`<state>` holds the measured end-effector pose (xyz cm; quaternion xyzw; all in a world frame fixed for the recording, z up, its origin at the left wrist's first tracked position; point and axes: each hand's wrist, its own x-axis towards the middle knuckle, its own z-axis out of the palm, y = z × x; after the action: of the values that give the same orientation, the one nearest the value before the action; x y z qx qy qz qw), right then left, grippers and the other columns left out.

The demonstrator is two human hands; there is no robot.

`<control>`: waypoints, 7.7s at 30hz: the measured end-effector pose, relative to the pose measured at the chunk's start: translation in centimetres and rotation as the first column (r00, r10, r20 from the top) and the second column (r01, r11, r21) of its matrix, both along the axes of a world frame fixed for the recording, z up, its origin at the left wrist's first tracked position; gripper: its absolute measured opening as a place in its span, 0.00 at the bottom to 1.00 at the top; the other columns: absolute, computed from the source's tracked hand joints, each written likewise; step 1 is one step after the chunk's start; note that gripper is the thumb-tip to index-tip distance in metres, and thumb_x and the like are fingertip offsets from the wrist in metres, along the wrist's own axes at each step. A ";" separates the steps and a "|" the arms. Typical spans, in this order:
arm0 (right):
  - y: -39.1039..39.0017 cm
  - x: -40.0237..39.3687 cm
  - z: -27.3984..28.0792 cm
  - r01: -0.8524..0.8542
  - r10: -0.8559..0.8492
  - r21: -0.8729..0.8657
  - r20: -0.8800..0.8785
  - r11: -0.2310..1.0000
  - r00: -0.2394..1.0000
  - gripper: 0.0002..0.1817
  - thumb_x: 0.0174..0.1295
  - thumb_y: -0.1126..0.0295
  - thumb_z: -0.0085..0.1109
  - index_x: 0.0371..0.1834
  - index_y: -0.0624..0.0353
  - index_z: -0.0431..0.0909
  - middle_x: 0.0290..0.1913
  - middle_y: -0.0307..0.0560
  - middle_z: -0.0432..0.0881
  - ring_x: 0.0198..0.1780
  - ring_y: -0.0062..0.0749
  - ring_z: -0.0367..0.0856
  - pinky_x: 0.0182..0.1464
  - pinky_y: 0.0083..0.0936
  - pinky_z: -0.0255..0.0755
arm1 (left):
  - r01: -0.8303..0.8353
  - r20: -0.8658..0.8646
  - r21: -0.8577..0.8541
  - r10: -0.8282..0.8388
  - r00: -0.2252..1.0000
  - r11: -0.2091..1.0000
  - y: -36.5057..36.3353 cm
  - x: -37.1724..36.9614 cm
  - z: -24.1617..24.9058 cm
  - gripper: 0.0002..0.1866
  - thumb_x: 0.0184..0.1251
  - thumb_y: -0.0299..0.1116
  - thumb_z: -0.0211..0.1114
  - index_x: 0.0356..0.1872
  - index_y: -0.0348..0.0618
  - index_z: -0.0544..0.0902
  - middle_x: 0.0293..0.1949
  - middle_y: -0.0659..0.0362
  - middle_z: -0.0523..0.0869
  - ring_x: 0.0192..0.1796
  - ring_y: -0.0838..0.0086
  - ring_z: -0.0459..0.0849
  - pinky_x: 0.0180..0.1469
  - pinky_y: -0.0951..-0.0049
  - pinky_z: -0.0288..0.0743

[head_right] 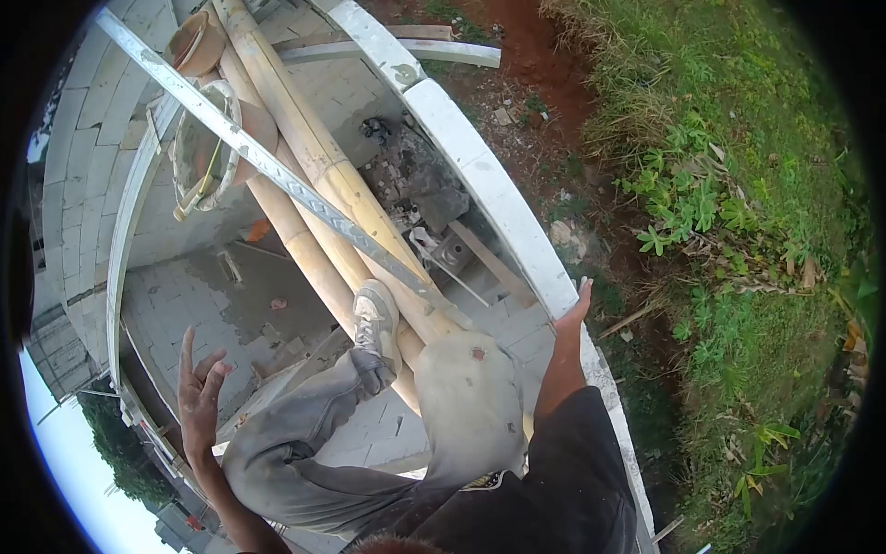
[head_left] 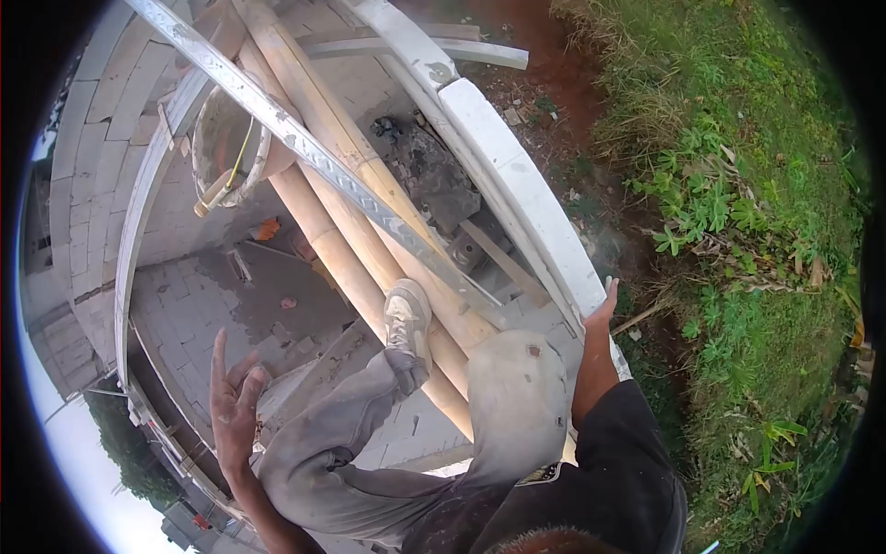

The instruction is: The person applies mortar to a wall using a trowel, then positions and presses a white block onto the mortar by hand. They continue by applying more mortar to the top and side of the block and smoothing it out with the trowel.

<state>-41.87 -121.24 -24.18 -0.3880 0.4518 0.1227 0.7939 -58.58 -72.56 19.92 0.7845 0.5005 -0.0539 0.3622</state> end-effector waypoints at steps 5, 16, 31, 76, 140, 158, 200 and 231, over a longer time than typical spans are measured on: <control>-2.8 -0.7 -1.4 -0.125 0.120 -0.105 -0.058 0.987 0.991 0.45 0.68 0.36 0.50 0.80 0.51 0.51 0.76 0.48 0.63 0.68 0.46 0.72 0.70 0.46 0.62 | 0.065 0.022 -0.055 -0.064 0.998 0.996 -0.6 -0.3 0.6 0.43 0.67 0.46 0.69 0.78 0.50 0.57 0.53 0.46 0.86 0.51 0.73 0.82 0.60 0.66 0.72; 6.4 8.2 15.2 0.225 0.909 -0.909 -0.274 -0.351 0.313 0.39 0.71 0.44 0.48 0.75 0.63 0.59 0.77 0.62 0.56 0.78 0.62 0.50 0.76 0.55 0.47 | 0.069 0.083 -0.054 -0.064 0.995 0.996 -1.4 0.1 1.4 0.44 0.66 0.49 0.69 0.78 0.47 0.58 0.57 0.39 0.82 0.58 0.59 0.83 0.63 0.55 0.75; 31.7 24.5 28.2 0.665 0.956 -0.723 0.291 0.188 0.045 0.53 0.68 0.28 0.27 0.79 0.65 0.42 0.80 0.65 0.41 0.81 0.62 0.31 0.79 0.57 0.26 | -0.115 -0.047 -0.015 0.114 0.992 0.993 0.7 -2.6 0.0 0.49 0.60 0.56 0.71 0.77 0.46 0.59 0.54 0.46 0.85 0.54 0.66 0.85 0.60 0.60 0.78; 33.5 24.2 2.1 0.324 0.873 -0.821 -0.376 -0.470 0.312 0.46 0.67 0.33 0.44 0.80 0.49 0.50 0.80 0.52 0.51 0.78 0.64 0.50 0.75 0.63 0.44 | -0.228 -0.052 -0.152 0.223 0.974 0.962 3.1 -1.8 -0.3 0.50 0.60 0.54 0.72 0.78 0.43 0.57 0.53 0.49 0.87 0.52 0.68 0.86 0.55 0.67 0.78; 2.9 1.2 9.5 -0.281 0.831 -0.805 -0.555 -0.523 0.041 0.39 0.56 0.71 0.70 0.72 0.32 0.68 0.77 0.50 0.59 0.66 0.57 0.71 0.68 0.43 0.68 | 0.415 -0.051 -0.077 -0.420 0.906 0.906 -5.3 8.8 1.0 0.38 0.69 0.44 0.67 0.77 0.51 0.60 0.54 0.43 0.85 0.57 0.62 0.83 0.58 0.64 0.75; 3.8 0.2 8.7 -0.317 0.839 -0.830 -0.522 -0.459 0.153 0.35 0.61 0.82 0.52 0.68 0.29 0.72 0.78 0.46 0.59 0.64 0.61 0.74 0.68 0.45 0.68 | 0.543 -0.057 -0.061 -0.546 0.836 0.837 -4.2 9.7 -1.5 0.39 0.69 0.39 0.67 0.77 0.48 0.59 0.54 0.41 0.84 0.58 0.63 0.83 0.62 0.63 0.72; 8.1 -2.7 7.7 -0.376 0.707 -0.808 -0.583 -0.454 0.401 0.34 0.59 0.71 0.59 0.72 0.39 0.68 0.81 0.52 0.50 0.75 0.74 0.53 0.68 0.75 0.50 | 0.448 -0.163 -0.073 -0.454 0.876 0.891 0.8 9.1 -3.5 0.38 0.74 0.39 0.63 0.80 0.52 0.53 0.50 0.44 0.84 0.48 0.65 0.82 0.62 0.63 0.67; 6.3 -0.3 8.5 -0.408 0.718 -0.715 -0.673 -0.568 0.179 0.31 0.65 0.77 0.47 0.71 0.37 0.66 0.80 0.51 0.52 0.69 0.73 0.64 0.62 0.61 0.69 | 0.741 0.826 -0.534 0.439 0.354 0.407 -22.9 6.3 6.2 0.09 0.78 0.35 0.56 0.48 0.41 0.78 0.36 0.56 0.82 0.37 0.70 0.82 0.63 0.51 0.73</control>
<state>-42.14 -114.92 -15.69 -0.9681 -0.0638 0.2239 0.0925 -52.32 -95.48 26.10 0.3908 -0.0098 0.0924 0.9158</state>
